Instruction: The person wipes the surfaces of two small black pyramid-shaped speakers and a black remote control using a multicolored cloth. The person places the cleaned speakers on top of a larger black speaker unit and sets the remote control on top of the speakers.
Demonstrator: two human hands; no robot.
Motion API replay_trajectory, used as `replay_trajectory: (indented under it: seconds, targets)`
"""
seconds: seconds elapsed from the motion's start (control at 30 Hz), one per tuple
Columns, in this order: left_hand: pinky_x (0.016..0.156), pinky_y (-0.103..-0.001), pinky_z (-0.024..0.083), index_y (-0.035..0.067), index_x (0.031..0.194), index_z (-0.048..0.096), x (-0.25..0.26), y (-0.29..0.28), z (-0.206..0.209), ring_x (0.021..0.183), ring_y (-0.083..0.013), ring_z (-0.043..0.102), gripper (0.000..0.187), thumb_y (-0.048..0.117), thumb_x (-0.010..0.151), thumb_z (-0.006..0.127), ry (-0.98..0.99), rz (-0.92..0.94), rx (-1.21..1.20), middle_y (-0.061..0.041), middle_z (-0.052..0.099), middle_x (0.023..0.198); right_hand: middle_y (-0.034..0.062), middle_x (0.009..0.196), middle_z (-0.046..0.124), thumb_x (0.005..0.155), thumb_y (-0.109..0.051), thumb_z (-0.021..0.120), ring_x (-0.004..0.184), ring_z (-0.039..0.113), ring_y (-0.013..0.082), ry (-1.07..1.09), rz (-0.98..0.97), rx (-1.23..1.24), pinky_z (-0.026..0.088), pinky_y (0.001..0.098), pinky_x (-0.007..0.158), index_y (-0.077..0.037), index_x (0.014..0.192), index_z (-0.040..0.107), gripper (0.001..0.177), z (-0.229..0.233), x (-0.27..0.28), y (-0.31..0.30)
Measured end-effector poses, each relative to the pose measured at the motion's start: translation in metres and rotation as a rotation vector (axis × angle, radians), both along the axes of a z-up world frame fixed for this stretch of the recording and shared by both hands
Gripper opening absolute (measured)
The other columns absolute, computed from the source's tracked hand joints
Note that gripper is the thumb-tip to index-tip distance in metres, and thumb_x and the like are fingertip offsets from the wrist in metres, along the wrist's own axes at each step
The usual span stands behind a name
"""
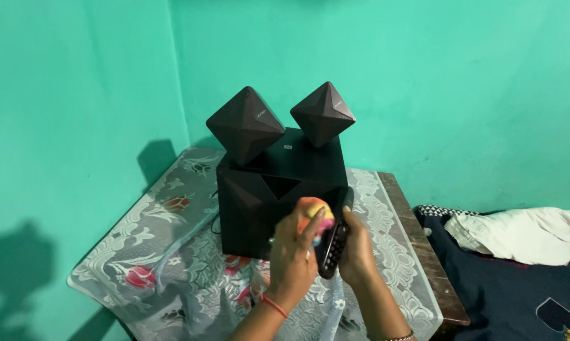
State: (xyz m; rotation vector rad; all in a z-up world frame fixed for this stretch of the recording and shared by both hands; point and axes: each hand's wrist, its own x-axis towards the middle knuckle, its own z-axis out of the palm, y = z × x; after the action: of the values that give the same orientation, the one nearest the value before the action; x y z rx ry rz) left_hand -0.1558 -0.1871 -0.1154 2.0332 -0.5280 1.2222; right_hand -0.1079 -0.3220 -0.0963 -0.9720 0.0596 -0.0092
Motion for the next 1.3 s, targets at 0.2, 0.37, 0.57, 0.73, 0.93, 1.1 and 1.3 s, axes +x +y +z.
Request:
replay_trajectory:
  seconds: [0.2,0.37,0.57,0.73,0.93,1.1,1.3]
  targets:
    - [0.109,-0.045,0.048,0.005,0.14,0.05,-0.026,0.003,0.014,0.132,-0.0362,0.056,0.059,0.003,0.082,0.062,0.118,-0.479,-0.3,-0.022,0.045,0.146,0.0151,0.105,0.072,0.1,-0.029,0.053,0.087,0.073,0.0234,-0.109,-0.02,-0.026,0.06,0.0399,0.075,-0.003,0.132,0.055,0.041,0.045,-0.033,0.018]
    - [0.122,-0.052,0.031,0.007,0.124,0.053,-0.028,-0.011,0.014,0.157,-0.044,0.028,0.024,0.023,0.108,0.06,0.182,-0.472,-0.244,-0.026,0.027,0.161,0.0149,0.113,0.07,0.098,-0.032,0.053,0.093,0.071,0.0229,-0.102,0.013,-0.012,0.059,0.0384,0.079,-0.018,0.153,0.042,0.058,0.052,-0.034,0.025]
    - [0.122,-0.049,0.031,0.006,0.154,0.036,-0.022,-0.009,0.034,0.156,-0.0419,0.026,0.05,0.021,0.108,0.05,0.163,-0.572,-0.369,-0.025,0.02,0.165,0.0092,0.135,0.066,0.094,-0.021,0.045,0.11,0.069,0.0173,-0.201,-0.028,-0.249,0.056,0.0306,0.091,-0.017,0.156,0.041,0.062,0.044,-0.036,0.028]
    - [0.124,-0.046,0.034,0.008,0.15,0.044,-0.01,-0.006,0.048,0.155,-0.0392,0.032,0.042,0.018,0.11,0.052,0.033,-0.508,-0.378,-0.023,0.025,0.165,0.0114,0.129,0.068,0.097,-0.019,0.05,0.109,0.064,0.0147,-0.417,-0.029,-0.423,0.049,0.0269,0.092,-0.002,0.148,0.055,0.054,0.035,-0.044,0.024]
    - [0.121,-0.041,0.038,0.008,0.149,0.046,0.001,0.002,0.055,0.146,-0.03,0.045,0.041,0.022,0.111,0.051,0.085,-0.567,-0.476,-0.017,0.038,0.156,0.0071,0.116,0.071,0.098,-0.02,0.058,0.099,0.06,0.0122,-0.435,-0.071,-0.665,0.045,0.025,0.083,-0.002,0.151,0.053,0.056,0.033,-0.052,0.016]
    - [0.119,-0.038,0.038,0.007,0.15,0.047,0.002,0.019,0.068,0.142,-0.0274,0.05,0.043,0.023,0.11,0.052,0.169,-0.72,-0.575,-0.015,0.048,0.154,0.0077,0.103,0.07,0.094,-0.021,0.061,0.084,0.059,0.0158,-0.358,-0.013,-0.62,0.047,0.0294,0.073,-0.008,0.153,0.054,0.061,0.046,-0.061,0.012]
    - [0.117,-0.038,0.042,0.011,0.157,0.038,-0.023,0.008,0.061,0.146,-0.0265,0.041,0.056,0.021,0.104,0.055,0.196,-0.563,-0.513,-0.013,0.034,0.156,0.0077,0.116,0.068,0.089,-0.017,0.062,0.104,0.064,0.0162,-0.534,-0.054,-0.734,0.05,0.0271,0.09,-0.006,0.151,0.048,0.064,0.056,-0.057,0.017]
